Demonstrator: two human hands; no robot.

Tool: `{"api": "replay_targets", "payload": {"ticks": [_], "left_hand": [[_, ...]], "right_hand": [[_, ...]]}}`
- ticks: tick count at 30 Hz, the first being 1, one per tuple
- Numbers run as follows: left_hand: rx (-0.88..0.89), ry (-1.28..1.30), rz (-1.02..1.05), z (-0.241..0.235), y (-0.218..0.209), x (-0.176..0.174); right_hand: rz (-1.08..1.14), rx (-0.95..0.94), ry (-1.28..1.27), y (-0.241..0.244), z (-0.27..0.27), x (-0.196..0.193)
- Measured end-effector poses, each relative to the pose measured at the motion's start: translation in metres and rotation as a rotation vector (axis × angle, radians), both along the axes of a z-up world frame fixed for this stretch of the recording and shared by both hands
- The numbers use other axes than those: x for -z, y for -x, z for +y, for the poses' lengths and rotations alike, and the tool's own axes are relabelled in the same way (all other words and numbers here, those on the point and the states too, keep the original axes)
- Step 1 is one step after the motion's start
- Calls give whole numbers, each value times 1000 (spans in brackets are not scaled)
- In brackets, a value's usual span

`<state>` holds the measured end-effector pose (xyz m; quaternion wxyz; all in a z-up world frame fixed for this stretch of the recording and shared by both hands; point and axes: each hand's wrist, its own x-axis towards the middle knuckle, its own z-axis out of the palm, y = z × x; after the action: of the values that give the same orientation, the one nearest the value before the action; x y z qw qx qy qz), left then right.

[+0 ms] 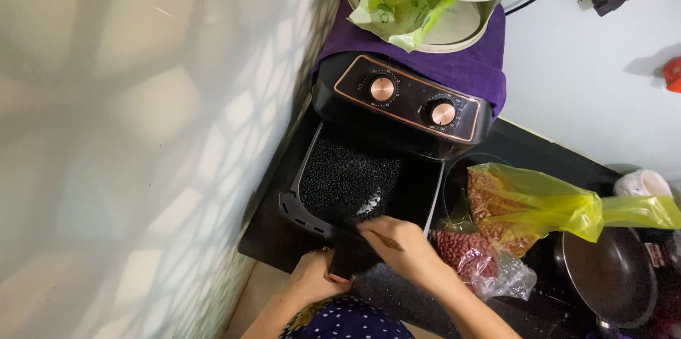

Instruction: The person opens the air fryer basket and stirs the food inside with chopsticks, then closes the basket and spends a long interval holding and aligning the chopsticks in both hands while the appliance runs. Near the end the person reopens the basket and reaches toward the food again.

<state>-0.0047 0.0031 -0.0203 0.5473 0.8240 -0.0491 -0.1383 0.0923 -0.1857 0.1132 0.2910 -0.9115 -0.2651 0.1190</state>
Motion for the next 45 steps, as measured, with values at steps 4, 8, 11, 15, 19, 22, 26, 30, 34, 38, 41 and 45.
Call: {"api": "replay_targets", "payload": {"ticks": [4, 8, 11, 15, 19, 22, 26, 30, 34, 38, 41, 45], "left_hand": [[126, -94, 159, 2, -5, -11], [57, -29, 50, 2, -5, -5], [101, -21, 76, 4, -4, -2], [97, -103, 107, 4, -7, -7], [86, -82, 209, 5, -13, -25], [82, -29, 86, 9, -13, -35], [78, -69, 23, 4, -15, -33], [43, -10, 30, 8, -15, -53], [29, -43, 60, 5, -27, -60], [7, -71, -4, -5, -34, -48], [-16, -7, -58, -2, -42, -54], [51, -81, 79, 0, -52, -47]], "right_hand": [[-141, 28, -211, -41, 9, 34], [-238, 157, -95, -46, -32, 2], [-170, 182, 103, -25, -39, -4], [-7, 66, -30, -23, -12, 7], [-176, 61, -39, -45, -27, -7], [-31, 209, 67, -31, -22, -59], [230, 159, -42, -27, -10, -40], [157, 167, -132, -43, -24, -18], [46, 221, -56, -50, -8, -46], [103, 68, -188, -53, 22, -23], [80, -22, -316, -71, 6, -13], [-38, 233, -131, -74, -27, -45]]}}
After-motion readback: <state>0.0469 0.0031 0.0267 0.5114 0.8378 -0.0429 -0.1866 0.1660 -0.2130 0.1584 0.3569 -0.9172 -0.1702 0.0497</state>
